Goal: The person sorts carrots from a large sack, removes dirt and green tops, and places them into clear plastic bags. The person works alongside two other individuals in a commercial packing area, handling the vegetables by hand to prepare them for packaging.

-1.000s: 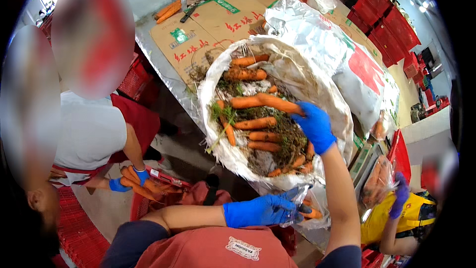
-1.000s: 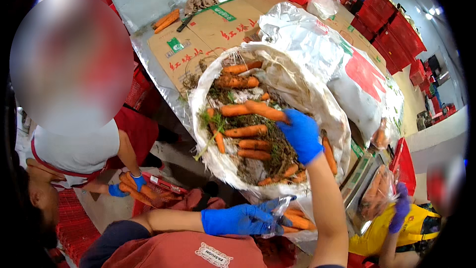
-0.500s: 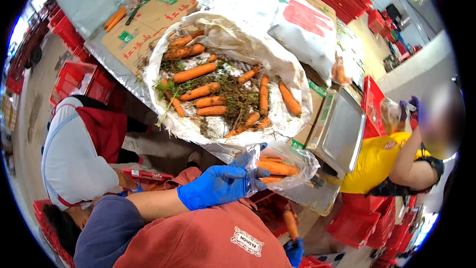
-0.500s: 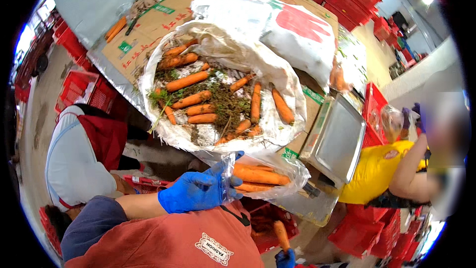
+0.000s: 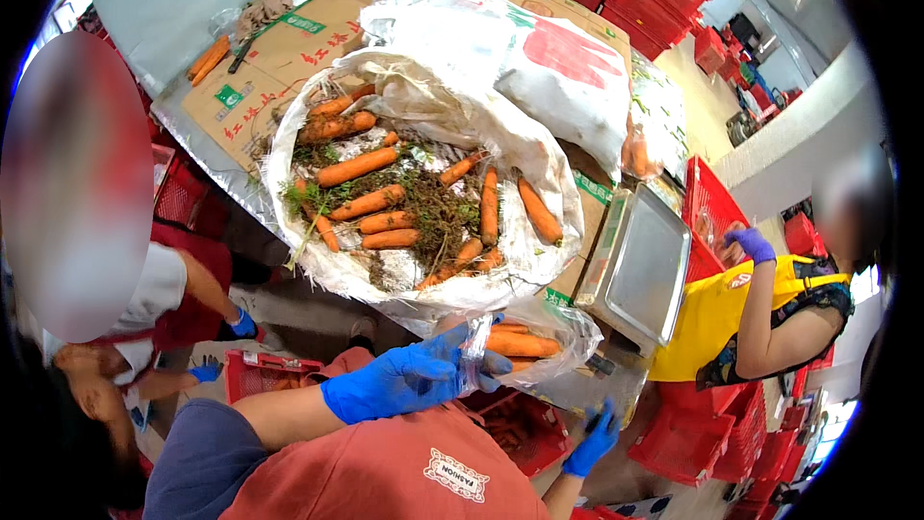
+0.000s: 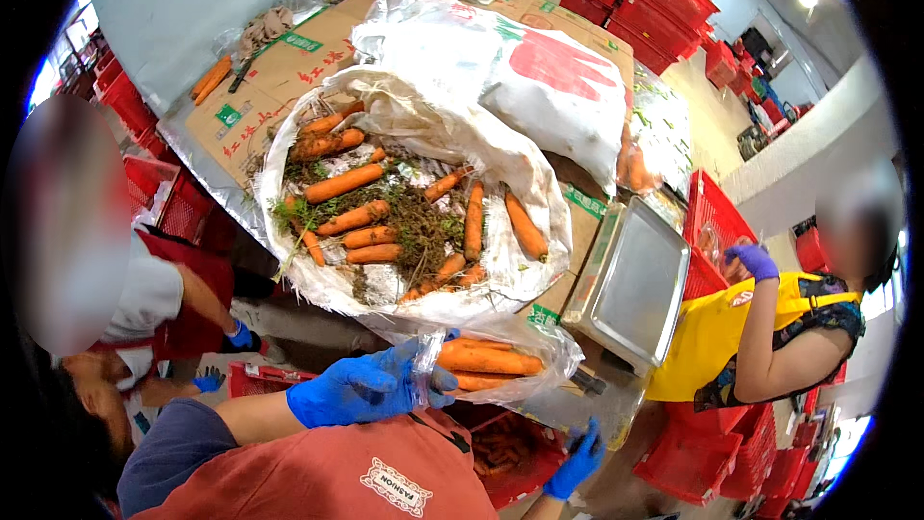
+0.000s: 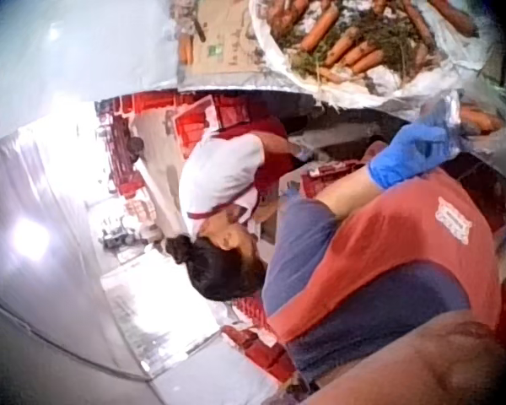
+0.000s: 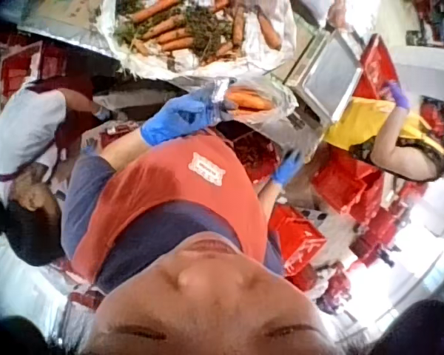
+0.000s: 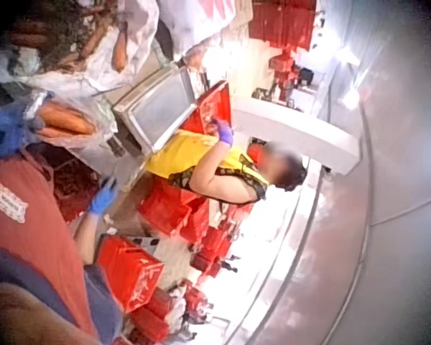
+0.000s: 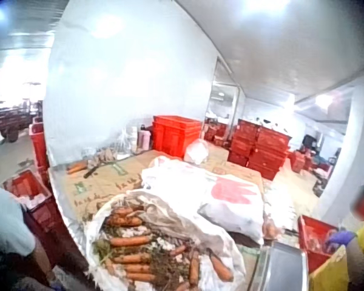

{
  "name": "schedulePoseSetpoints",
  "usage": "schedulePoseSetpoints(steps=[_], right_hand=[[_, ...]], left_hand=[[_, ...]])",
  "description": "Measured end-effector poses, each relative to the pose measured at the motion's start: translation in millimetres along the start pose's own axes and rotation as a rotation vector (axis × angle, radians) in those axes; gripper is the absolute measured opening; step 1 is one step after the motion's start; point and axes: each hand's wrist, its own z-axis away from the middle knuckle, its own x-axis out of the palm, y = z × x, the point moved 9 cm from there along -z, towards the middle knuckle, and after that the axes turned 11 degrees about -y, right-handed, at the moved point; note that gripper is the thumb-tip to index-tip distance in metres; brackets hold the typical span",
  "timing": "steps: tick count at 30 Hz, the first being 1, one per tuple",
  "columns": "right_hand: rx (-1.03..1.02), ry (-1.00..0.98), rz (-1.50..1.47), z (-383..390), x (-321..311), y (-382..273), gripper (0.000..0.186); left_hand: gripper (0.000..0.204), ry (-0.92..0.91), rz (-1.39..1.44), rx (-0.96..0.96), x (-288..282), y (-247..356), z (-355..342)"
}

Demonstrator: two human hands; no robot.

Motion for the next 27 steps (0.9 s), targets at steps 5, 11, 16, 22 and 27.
schedulePoseSetpoints(steps=[5, 11, 16, 22, 27], right_hand=[[-0.037, -0.419, -0.057, -134.9, 169.4, -129.6, 0.022], [-0.522, -0.559, 0.907, -219.6, 350.7, -142.6, 0.066], [-0.299, -0.515, 1.221, -245.9, 386.6, -110.1, 0.052], [-0.298, -0.73, 0.956, -259.9, 352.2, -101.6, 0.024], [-0.491, -0.79, 0.789, -229.9, 364.6, -92.7, 0.055]], left_hand=[[0.072, 0.038, -0.192, -0.008, -17.2, 15.5, 12.8], [0.055, 0.128, -0.149, -0.081, -40.6, 19.2, 20.9], [0.054, -0.163, 0.192, 0.055, -17.0, 32.5, 18.1], [0.068, -0.142, 0.097, 0.027, -17.8, 23.7, 10.6], [0.076, -0.26, 0.197, 0.025, -18.4, 20.0, 8.0]])
